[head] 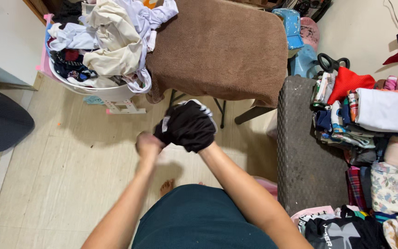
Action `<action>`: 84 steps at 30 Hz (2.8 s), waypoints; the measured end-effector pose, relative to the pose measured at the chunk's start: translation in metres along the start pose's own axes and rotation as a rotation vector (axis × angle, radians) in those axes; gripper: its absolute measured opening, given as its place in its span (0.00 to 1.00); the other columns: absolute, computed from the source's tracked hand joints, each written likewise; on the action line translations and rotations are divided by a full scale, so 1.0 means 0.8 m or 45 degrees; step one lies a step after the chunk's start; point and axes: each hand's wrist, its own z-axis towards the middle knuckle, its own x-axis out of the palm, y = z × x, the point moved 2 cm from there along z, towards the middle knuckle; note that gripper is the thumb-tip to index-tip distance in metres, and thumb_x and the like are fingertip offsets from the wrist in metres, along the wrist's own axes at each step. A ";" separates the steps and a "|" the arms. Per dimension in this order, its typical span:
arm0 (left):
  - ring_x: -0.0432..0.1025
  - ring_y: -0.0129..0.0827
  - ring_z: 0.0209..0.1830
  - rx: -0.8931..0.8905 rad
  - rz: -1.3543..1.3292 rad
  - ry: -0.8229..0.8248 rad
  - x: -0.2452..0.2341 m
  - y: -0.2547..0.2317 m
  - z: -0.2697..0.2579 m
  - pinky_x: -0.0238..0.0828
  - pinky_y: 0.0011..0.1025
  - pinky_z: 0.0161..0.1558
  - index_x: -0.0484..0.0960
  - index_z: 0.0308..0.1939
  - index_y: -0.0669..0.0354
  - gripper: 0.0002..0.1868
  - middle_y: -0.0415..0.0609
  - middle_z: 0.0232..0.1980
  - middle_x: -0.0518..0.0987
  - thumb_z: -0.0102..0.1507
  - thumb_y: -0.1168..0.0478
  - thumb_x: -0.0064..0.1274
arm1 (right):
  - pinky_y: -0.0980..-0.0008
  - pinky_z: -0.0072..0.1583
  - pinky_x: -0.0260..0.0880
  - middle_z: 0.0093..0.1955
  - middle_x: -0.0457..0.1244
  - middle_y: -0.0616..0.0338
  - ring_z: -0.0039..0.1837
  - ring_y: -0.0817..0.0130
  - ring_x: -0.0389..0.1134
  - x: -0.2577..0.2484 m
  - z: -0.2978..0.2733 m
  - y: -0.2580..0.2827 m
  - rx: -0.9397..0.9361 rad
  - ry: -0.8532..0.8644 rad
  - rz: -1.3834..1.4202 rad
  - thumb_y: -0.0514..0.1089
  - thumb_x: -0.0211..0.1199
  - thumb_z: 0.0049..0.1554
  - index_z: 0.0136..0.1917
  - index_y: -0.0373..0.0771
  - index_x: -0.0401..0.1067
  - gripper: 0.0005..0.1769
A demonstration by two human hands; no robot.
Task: The person takes items of clothing from a basket, spreads them out one at a time on a chair, and folds them before placing them into a stack.
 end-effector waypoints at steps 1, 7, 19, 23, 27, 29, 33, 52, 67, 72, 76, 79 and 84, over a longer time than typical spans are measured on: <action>0.74 0.49 0.38 -0.378 -0.118 0.327 0.024 -0.001 -0.015 0.74 0.49 0.39 0.74 0.47 0.61 0.11 0.54 0.38 0.76 0.65 0.58 0.49 | 0.68 0.57 0.75 0.58 0.70 0.52 0.55 0.67 0.72 0.015 -0.001 0.001 -0.013 0.046 -0.034 0.33 0.65 0.54 0.62 0.33 0.75 0.21; 0.72 0.40 0.37 0.162 0.174 0.249 0.037 -0.017 0.015 0.70 0.37 0.40 0.78 0.38 0.50 0.17 0.46 0.36 0.78 0.65 0.44 0.42 | 0.68 0.57 0.75 0.59 0.70 0.52 0.56 0.68 0.72 0.074 -0.060 -0.014 -0.052 0.428 -0.058 0.33 0.65 0.54 0.63 0.32 0.74 0.22; 0.78 0.50 0.51 -0.640 0.128 0.294 -0.142 0.154 0.170 0.77 0.46 0.49 0.78 0.56 0.77 0.23 0.61 0.53 0.83 0.60 0.66 0.64 | 0.66 0.54 0.73 0.52 0.72 0.51 0.50 0.67 0.72 -0.295 -0.249 -0.249 0.546 -1.144 -0.237 0.34 0.71 0.47 0.52 0.36 0.81 0.17; 0.78 0.41 0.48 -0.683 -0.307 0.382 -0.109 0.085 0.158 0.75 0.40 0.52 0.80 0.49 0.62 0.23 0.53 0.49 0.83 0.64 0.45 0.57 | 0.54 0.57 0.71 0.48 0.66 0.45 0.51 0.49 0.68 -0.328 -0.297 -0.167 0.504 -1.802 -0.418 0.40 0.74 0.50 0.63 0.37 0.73 0.27; 0.78 0.39 0.40 -0.459 -0.792 0.794 -0.049 -0.014 0.119 0.78 0.39 0.46 0.81 0.46 0.59 0.23 0.50 0.43 0.83 0.71 0.42 0.47 | 0.48 0.68 0.60 0.61 0.64 0.40 0.66 0.43 0.62 -0.255 -0.270 -0.060 0.064 -1.487 -1.054 0.36 0.72 0.49 0.61 0.31 0.71 0.27; 0.79 0.35 0.39 -0.443 -0.557 0.868 -0.003 -0.050 0.079 0.78 0.37 0.43 0.81 0.49 0.57 0.17 0.48 0.42 0.84 0.70 0.49 0.47 | 0.54 0.65 0.65 0.57 0.67 0.46 0.62 0.50 0.65 -0.199 -0.238 -0.038 -0.043 -1.282 -0.971 0.33 0.64 0.56 0.52 0.35 0.77 0.10; 0.78 0.34 0.37 0.140 0.150 1.185 0.111 -0.114 -0.029 0.77 0.35 0.41 0.84 0.46 0.60 0.14 0.47 0.39 0.85 0.66 0.54 0.52 | 0.74 0.48 0.69 0.48 0.72 0.59 0.47 0.74 0.70 -0.075 -0.183 -0.068 0.269 -0.518 0.487 0.28 0.58 0.54 0.48 0.36 0.82 0.14; 0.77 0.49 0.43 1.292 0.352 0.524 0.119 -0.178 -0.128 0.74 0.41 0.47 0.81 0.48 0.70 0.25 0.64 0.47 0.80 0.49 0.62 0.69 | 0.70 0.49 0.70 0.48 0.71 0.59 0.47 0.73 0.70 -0.085 -0.194 -0.139 0.504 -0.568 0.590 0.33 0.61 0.54 0.51 0.36 0.79 0.12; 0.74 0.20 0.44 0.336 -0.034 1.904 0.128 -0.111 -0.180 0.73 0.25 0.50 0.84 0.49 0.66 0.13 0.43 0.44 0.84 0.65 0.60 0.61 | 0.68 0.49 0.71 0.49 0.71 0.58 0.47 0.72 0.70 -0.121 -0.168 -0.081 0.312 -0.584 0.344 0.36 0.63 0.55 0.54 0.36 0.76 0.13; 0.80 0.28 0.51 0.883 0.329 1.048 0.157 -0.076 -0.078 0.75 0.28 0.53 0.90 0.47 0.60 0.15 0.49 0.52 0.87 0.67 0.59 0.49 | 0.67 0.49 0.72 0.49 0.70 0.58 0.47 0.71 0.70 -0.103 -0.166 -0.101 0.364 -0.465 0.343 0.38 0.64 0.55 0.55 0.36 0.76 0.13; 0.82 0.35 0.47 0.611 0.336 0.535 0.106 -0.036 0.073 0.76 0.30 0.47 0.89 0.49 0.54 0.16 0.50 0.49 0.87 0.67 0.62 0.45 | 0.66 0.49 0.72 0.49 0.70 0.58 0.47 0.71 0.70 -0.089 -0.178 -0.148 0.494 -0.344 0.425 0.38 0.65 0.55 0.55 0.36 0.75 0.14; 0.78 0.48 0.50 0.609 0.704 0.031 -0.003 0.015 0.171 0.72 0.39 0.52 0.88 0.51 0.52 0.14 0.57 0.48 0.84 0.70 0.58 0.46 | 0.66 0.49 0.73 0.49 0.70 0.58 0.47 0.71 0.70 -0.109 -0.203 -0.202 0.641 -0.265 0.496 0.39 0.65 0.55 0.56 0.36 0.74 0.15; 0.77 0.42 0.40 0.146 0.370 -0.443 -0.154 0.065 0.221 0.71 0.41 0.44 0.90 0.50 0.56 0.16 0.55 0.43 0.85 0.74 0.53 0.49 | 0.67 0.49 0.66 0.50 0.69 0.58 0.49 0.70 0.68 -0.257 -0.294 -0.231 0.830 -0.668 0.373 0.39 0.69 0.51 0.63 0.41 0.75 0.25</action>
